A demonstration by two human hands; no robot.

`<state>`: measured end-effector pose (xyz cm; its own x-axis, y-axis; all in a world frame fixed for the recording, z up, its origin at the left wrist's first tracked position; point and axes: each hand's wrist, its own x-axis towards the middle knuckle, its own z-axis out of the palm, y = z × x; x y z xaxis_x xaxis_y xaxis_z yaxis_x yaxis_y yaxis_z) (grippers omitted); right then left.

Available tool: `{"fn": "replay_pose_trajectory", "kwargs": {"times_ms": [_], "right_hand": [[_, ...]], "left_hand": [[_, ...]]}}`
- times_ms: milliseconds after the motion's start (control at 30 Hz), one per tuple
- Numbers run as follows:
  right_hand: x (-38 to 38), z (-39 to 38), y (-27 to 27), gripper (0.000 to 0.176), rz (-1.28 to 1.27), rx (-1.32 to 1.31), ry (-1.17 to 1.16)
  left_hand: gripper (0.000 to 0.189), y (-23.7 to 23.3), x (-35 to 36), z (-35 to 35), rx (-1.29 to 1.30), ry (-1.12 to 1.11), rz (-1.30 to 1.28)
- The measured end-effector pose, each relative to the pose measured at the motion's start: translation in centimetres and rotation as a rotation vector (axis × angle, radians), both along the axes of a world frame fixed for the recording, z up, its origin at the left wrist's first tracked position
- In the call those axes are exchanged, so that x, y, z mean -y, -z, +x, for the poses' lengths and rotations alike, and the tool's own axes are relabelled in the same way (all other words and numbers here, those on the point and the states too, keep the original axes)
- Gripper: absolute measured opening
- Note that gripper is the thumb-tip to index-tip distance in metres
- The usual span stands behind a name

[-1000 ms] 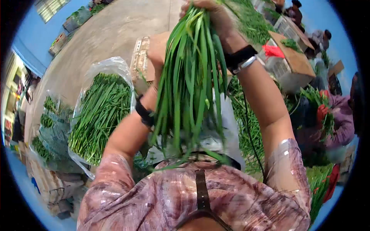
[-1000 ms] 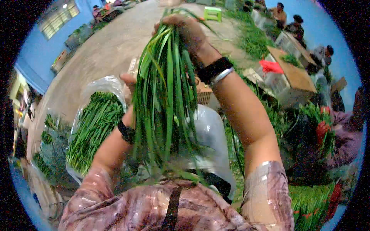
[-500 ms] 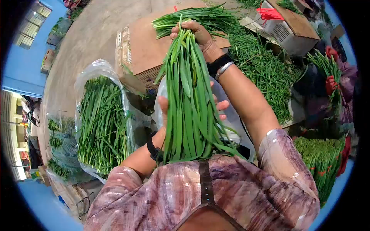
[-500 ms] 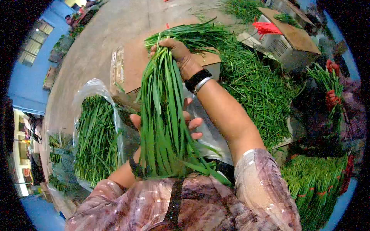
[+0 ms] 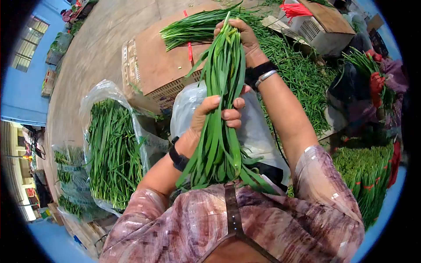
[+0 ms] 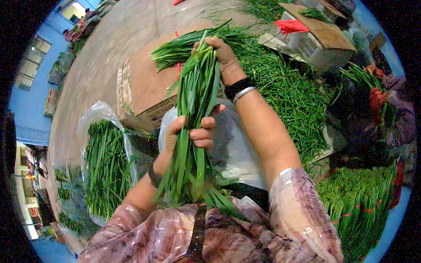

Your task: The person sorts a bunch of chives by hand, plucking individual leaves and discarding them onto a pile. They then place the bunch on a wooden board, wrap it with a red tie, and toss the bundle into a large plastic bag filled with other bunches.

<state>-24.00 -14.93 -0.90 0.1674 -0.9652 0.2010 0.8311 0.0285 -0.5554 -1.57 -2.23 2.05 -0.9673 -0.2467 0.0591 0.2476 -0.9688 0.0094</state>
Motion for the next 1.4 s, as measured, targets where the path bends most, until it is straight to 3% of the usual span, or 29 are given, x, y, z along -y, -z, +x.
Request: {"fn": "replay_pose_trajectory", "kwargs": {"times_ms": [67,133,233,300,333,367,400,467,533,567,633,700,767,900,967,1067,1100,1233,1267,1333,1400], "right_hand": [[-1.7,0.1,-2.3,0.046,0.068,-0.118,0.149],[-2.5,-2.1,-1.8,0.064,-0.076,0.3,-0.318],[-6.6,-4.9,-1.5,0.093,0.181,-0.304,0.273],[-9.3,-7.2,-0.2,0.076,0.403,-0.553,0.507],[-10.1,-9.5,1.4,0.06,0.558,-0.757,0.435],[-12.4,-8.9,0.6,0.053,0.493,-1.117,0.482],[-14.3,-7.5,0.6,0.058,0.455,-1.107,0.564],[-17.1,-5.5,-0.1,0.064,0.178,-0.58,0.218],[-17.3,-2.8,-0.5,0.071,0.035,-0.292,0.146],[-17.0,-1.2,-0.8,0.074,-0.039,-0.148,0.112],[-15.9,-0.1,-1.5,0.071,0.036,0.052,0.139],[-14.7,1.0,-1.8,0.063,0.125,0.108,0.242],[-14.4,1.9,-2.6,0.046,0.145,0.092,0.384],[-13.8,2.4,-1.5,0.033,0.176,0.093,0.475],[-13.6,2.6,-1.1,0.033,0.176,0.046,0.558],[-13.1,2.4,-0.9,0.033,0.129,0.007,0.629],[-13.2,2.1,-0.8,0.033,0.106,-0.005,0.611],[-12.7,3.0,-1.3,0.031,0.099,-0.08,0.787],[-12.5,3.3,-1.3,0.031,0.103,-0.101,0.831],[-12.7,4.2,-1.3,0.031,0.103,-0.151,0.927],[-14.0,4.7,-1.4,0.035,0.216,-0.142,0.858]], "left_hand": [[0.073,0.5,1.4,-0.2,0.043,0.032,-0.143],[0.073,0.1,2.1,-0.4,0.089,0.023,-0.24],[0.072,-0.1,2.9,-0.7,0.149,0.001,-0.379],[0.07,-0.6,3.4,-1.1,0.222,-0.007,-0.478],[0.069,-0.5,3.8,-1.2,0.258,-0.008,-0.54],[0.067,-0.2,4.3,-1.4,0.294,-0.008,-0.603],[0.066,0.0,4.5,-1.7,0.331,-0.006,-0.663],[0.058,-0.7,4.8,-2.7,0.371,-0.018,-0.787],[0.055,-0.7,4.9,-3.8,0.403,0.023,-0.855],[0.045,-1.9,4.5,-4.5,0.382,0.027,-0.863],[0.039,-2.4,4.5,-5.7,0.468,0.092,-1.013],[0.03,-3.6,4.6,-6.1,0.538,0.108,-1.089],[0.031,-3.6,5.2,-6.5,0.555,0.2,-1.068],[0.035,-3.0,5.8,-6.6,0.619,0.262,-1.064],[0.04,-3.6,5.9,-5.9,0.621,0.317,-1.058],[0.052,-3.0,6.9,-4.7,0.393,0.309,-0.982],[0.07,-2.5,7.3,-4.6,0.358,0.3,-1.078],[0.088,-1.9,7.0,-3.4,0.469,0.213,-1.178],[0.082,-0.3,6.9,-4.2,0.602,0.209,-1.302],[0.075,-1.8,4.8,-3.7,0.551,0.112,-1.387],[0.071,-1.8,3.7,-3.4,0.624,0.054,-1.341]]}}
